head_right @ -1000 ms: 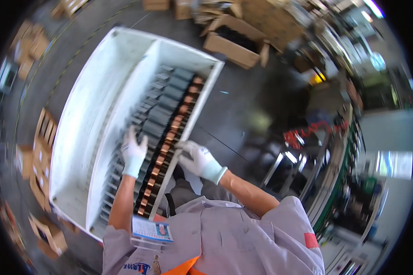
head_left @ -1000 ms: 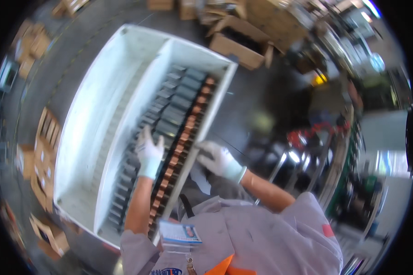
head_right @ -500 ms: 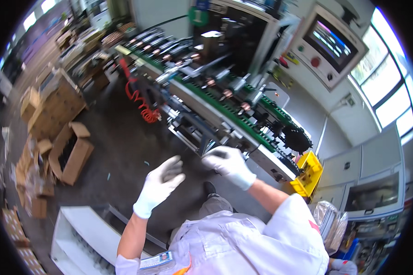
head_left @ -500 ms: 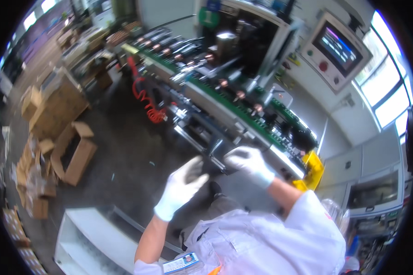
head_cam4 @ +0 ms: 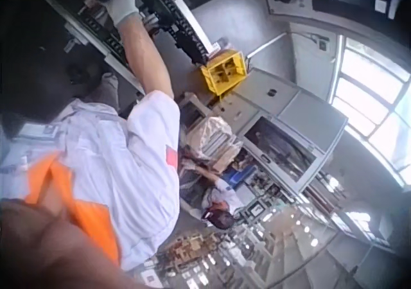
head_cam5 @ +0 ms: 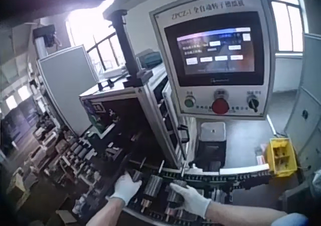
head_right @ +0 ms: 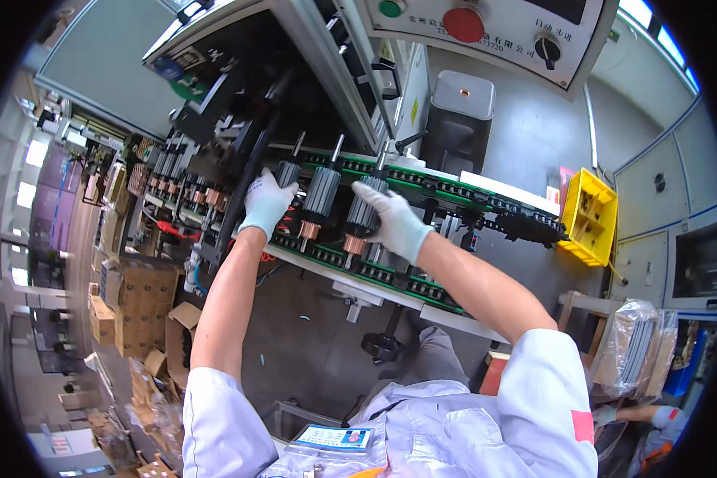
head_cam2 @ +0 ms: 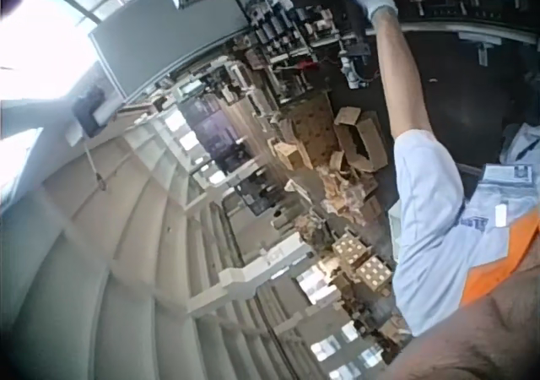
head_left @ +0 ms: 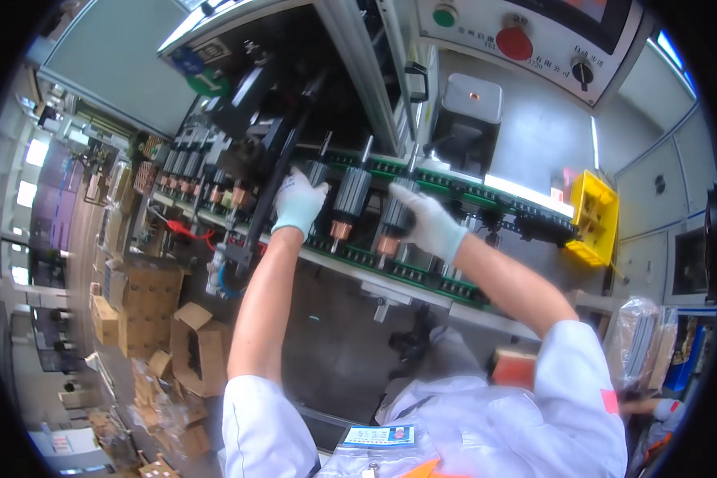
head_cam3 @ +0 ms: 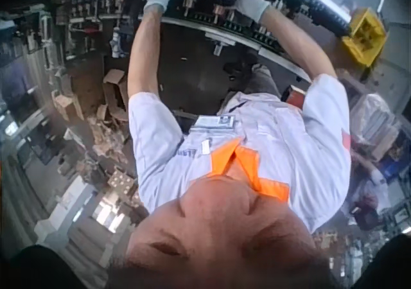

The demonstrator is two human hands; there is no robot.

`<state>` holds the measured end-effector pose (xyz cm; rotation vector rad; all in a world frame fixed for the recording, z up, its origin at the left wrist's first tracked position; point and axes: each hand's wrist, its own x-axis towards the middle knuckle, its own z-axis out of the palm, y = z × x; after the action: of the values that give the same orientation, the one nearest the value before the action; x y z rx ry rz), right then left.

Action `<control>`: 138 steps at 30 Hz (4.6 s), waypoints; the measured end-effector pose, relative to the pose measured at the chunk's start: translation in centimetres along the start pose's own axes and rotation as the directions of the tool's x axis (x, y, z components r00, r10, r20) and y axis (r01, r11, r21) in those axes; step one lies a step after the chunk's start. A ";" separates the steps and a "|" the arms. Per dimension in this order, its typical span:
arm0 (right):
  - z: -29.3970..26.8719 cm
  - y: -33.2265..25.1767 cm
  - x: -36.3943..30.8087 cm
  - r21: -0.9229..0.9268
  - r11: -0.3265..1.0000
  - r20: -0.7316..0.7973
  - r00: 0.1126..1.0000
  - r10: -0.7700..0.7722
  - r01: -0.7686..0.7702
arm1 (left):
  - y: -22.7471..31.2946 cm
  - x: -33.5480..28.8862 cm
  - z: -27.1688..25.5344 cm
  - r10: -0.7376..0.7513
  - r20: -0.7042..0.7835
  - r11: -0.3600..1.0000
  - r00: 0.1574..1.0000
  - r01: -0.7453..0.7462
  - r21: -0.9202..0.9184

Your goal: The person removes motor rotors from a conveyor line and places them into a storage bin. Then, the person loads rotor cores, shafts, and end rings into a press machine to assemble the parts.

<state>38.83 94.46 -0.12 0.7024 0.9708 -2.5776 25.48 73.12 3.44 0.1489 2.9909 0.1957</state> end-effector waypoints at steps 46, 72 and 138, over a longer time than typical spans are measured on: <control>36.1 43.6 -29.6 -0.891 0.453 0.434 0.260 0.862 -0.013 | -30.0 -69.2 -7.6 -0.929 0.092 -0.203 0.359 -0.287 -0.936; 48.5 99.1 -33.2 -0.889 -0.124 -0.334 -0.438 0.835 0.441 | -56.2 -86.2 9.7 -0.831 0.405 0.055 -0.382 -0.781 -0.623; 69.1 67.4 36.0 -0.851 0.152 0.516 0.744 0.424 0.503 | -107.5 -14.9 -1.2 -0.390 0.005 0.471 0.921 0.205 -0.858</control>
<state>14.53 -5.15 -10.31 -0.6793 1.9752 -1.2229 30.42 -34.67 -8.04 -0.5392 2.6116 1.6620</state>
